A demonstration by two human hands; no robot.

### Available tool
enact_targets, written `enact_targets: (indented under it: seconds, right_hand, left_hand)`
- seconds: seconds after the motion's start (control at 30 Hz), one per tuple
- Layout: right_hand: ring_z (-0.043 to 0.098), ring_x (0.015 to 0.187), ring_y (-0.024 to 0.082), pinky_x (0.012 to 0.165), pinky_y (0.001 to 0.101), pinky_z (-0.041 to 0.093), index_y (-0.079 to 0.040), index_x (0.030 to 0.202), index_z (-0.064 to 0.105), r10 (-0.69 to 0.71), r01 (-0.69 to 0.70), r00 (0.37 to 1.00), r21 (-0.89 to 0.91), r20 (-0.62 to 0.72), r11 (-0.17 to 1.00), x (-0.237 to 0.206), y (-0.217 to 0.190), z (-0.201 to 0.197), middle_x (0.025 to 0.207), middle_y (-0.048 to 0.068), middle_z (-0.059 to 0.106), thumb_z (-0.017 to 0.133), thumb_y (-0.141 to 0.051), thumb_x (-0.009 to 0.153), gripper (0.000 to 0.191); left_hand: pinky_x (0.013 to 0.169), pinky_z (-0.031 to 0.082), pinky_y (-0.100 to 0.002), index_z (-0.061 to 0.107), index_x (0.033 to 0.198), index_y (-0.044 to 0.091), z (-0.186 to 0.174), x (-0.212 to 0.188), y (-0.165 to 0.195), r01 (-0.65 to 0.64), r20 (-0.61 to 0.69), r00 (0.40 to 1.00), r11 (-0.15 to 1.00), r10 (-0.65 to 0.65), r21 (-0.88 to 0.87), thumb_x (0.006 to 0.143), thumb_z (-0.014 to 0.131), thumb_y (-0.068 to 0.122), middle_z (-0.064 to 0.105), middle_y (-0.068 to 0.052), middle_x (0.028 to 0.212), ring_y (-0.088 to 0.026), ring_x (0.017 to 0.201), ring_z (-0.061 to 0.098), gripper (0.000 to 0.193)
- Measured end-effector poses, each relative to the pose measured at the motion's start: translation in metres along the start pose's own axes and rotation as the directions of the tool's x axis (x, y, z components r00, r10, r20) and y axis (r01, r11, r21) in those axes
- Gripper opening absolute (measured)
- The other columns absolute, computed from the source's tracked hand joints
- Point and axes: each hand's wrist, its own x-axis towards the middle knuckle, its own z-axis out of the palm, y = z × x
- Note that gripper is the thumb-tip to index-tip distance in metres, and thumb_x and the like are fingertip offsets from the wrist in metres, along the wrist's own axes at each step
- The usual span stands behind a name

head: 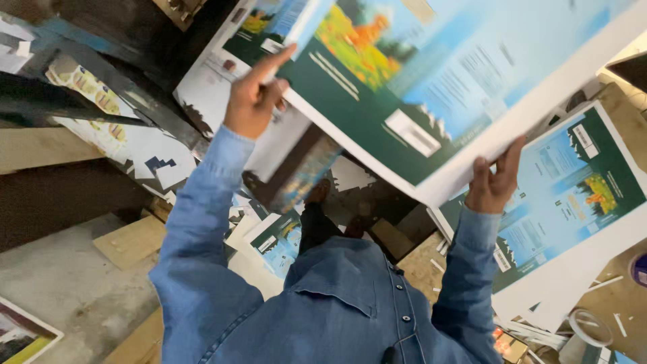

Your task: The person repeatedly feeds large printed sheets into a manual paper cutter, aligns them, and pulls the lever to trim the edges. The trimmed sheets are stacked on the side, and the process is repeated for multiple sheets.

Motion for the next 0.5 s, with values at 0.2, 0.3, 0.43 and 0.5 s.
enact_targets:
  seconds: [0.2,0.3,0.43,0.5]
  right_hand:
    - [0.065,0.106,0.027,0.089,0.0324,0.058,0.005,0.170,0.014,-0.003,0.097,0.981,-0.479,0.194,0.873,0.076,0.030,0.111,0.127,0.019,0.063,0.069,-0.006,0.108,0.083]
    - [0.068,0.083,0.024,0.066,0.0352,0.060,0.006,0.165,0.019,0.225,-0.129,0.961,-0.462,0.160,0.878,0.066,0.039,0.149,0.116,0.017,0.059,0.068,-0.003,0.100,0.081]
    - [0.075,0.076,0.018,0.056,0.0334,0.062,0.010,0.155,0.023,0.412,-0.324,0.889,-0.361,0.199,0.874,0.066,0.028,0.183,0.113,0.014,0.060,0.067,0.000,0.095,0.075]
    - [0.073,0.074,0.019,0.057,0.0313,0.063,0.010,0.149,0.041,0.357,-0.254,0.888,-0.335,0.291,0.907,0.072,0.007,0.183,0.112,0.014,0.063,0.066,-0.002,0.100,0.057]
  left_hand:
    - [0.084,0.059,-0.030,0.065,0.146,0.012,-0.017,0.056,-0.164,-0.128,-0.255,0.954,0.984,0.157,0.127,0.099,0.065,-0.009,0.069,-0.010,0.141,-0.015,0.109,0.067,0.052]
    - [0.075,0.058,-0.038,0.080,0.126,0.024,-0.006,0.046,-0.205,0.345,-0.409,0.889,0.887,-0.205,0.306,0.093,0.070,0.001,0.068,-0.012,0.093,-0.023,0.081,0.063,0.041]
    - [0.079,0.057,-0.046,0.080,0.109,0.036,-0.023,0.043,-0.221,0.547,-0.560,0.793,0.688,-0.241,0.477,0.088,0.073,0.008,0.070,-0.007,0.095,-0.027,0.090,0.070,0.035]
    - [0.082,0.056,-0.048,0.079,0.106,0.039,-0.039,0.051,-0.223,0.643,-0.570,0.746,0.598,-0.345,0.479,0.084,0.073,0.009,0.069,-0.007,0.102,-0.028,0.095,0.068,0.038]
